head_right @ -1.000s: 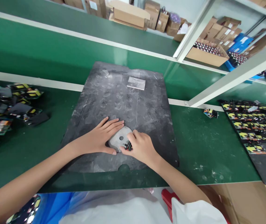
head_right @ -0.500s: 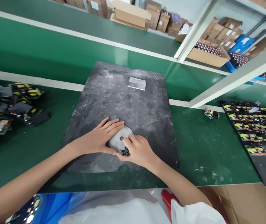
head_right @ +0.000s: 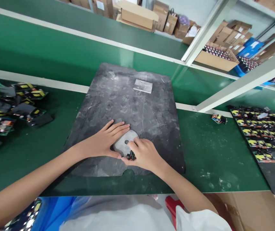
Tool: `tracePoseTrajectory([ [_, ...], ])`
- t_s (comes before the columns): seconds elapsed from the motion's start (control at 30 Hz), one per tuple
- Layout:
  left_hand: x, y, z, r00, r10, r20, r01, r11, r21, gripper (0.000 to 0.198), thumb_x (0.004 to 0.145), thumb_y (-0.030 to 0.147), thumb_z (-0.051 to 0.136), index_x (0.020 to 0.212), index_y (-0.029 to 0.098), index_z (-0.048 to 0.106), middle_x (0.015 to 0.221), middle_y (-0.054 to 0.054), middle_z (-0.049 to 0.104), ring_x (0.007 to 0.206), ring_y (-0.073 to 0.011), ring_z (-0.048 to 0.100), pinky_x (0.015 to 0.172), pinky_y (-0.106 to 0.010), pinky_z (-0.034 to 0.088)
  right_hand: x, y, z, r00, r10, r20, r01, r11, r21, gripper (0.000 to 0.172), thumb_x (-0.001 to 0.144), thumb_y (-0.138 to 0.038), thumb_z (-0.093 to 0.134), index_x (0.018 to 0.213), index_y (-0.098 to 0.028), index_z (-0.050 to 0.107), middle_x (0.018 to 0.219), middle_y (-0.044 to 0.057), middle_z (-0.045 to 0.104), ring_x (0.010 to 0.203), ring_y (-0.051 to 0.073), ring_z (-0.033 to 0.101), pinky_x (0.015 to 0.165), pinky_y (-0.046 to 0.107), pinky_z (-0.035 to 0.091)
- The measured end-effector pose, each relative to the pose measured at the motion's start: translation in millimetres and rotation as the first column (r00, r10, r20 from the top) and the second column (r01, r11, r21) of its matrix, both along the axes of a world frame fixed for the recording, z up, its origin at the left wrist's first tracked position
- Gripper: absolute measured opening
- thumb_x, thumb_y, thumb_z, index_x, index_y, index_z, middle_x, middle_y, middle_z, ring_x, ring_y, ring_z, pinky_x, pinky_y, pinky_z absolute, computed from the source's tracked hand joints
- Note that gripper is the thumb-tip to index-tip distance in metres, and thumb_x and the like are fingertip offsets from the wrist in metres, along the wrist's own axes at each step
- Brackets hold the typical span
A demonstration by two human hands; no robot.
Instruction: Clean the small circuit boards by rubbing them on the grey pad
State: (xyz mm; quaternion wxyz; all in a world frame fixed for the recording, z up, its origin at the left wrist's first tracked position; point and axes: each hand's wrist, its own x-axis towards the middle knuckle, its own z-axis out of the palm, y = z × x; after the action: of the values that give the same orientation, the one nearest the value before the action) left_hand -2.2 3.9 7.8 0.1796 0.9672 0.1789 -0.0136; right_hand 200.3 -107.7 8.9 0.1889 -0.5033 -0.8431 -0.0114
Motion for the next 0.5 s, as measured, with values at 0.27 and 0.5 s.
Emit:
tracePoseTrajectory([
  [0.27,-1.3,-0.4,-5.2,0.999,-0.003,0.049,0.003,1.000,-0.008,0.099,0.081,0.082,0.035,0.154,0.016,0.019,0.159,-0.009,0.021,0.147,-0.0313,0.015,0.119,-0.048,-0.004,0.4,0.0,0.4,1.000,0.000,-0.006,0.000,1.000,0.003,0.028,0.087,-0.046,0.051,0.082,-0.019,0.050,0.070,0.000,0.052,0.055,0.012,0.048,0.051,0.025,0.033],
  [0.5,-1.2,-0.3,-3.4,1.000,-0.001,0.022,0.001,0.999,-0.032,0.098,0.083,0.081,0.034,0.154,0.015,0.019,0.160,-0.008,0.017,0.148,-0.0312,0.012,0.118,-0.048,-0.006,0.7,-0.4,0.1,1.000,0.004,-0.002,-0.004,1.000,0.008,0.027,0.087,-0.046,0.051,0.081,-0.019,0.049,0.070,0.000,0.052,0.056,0.013,0.049,0.052,0.025,0.033],
])
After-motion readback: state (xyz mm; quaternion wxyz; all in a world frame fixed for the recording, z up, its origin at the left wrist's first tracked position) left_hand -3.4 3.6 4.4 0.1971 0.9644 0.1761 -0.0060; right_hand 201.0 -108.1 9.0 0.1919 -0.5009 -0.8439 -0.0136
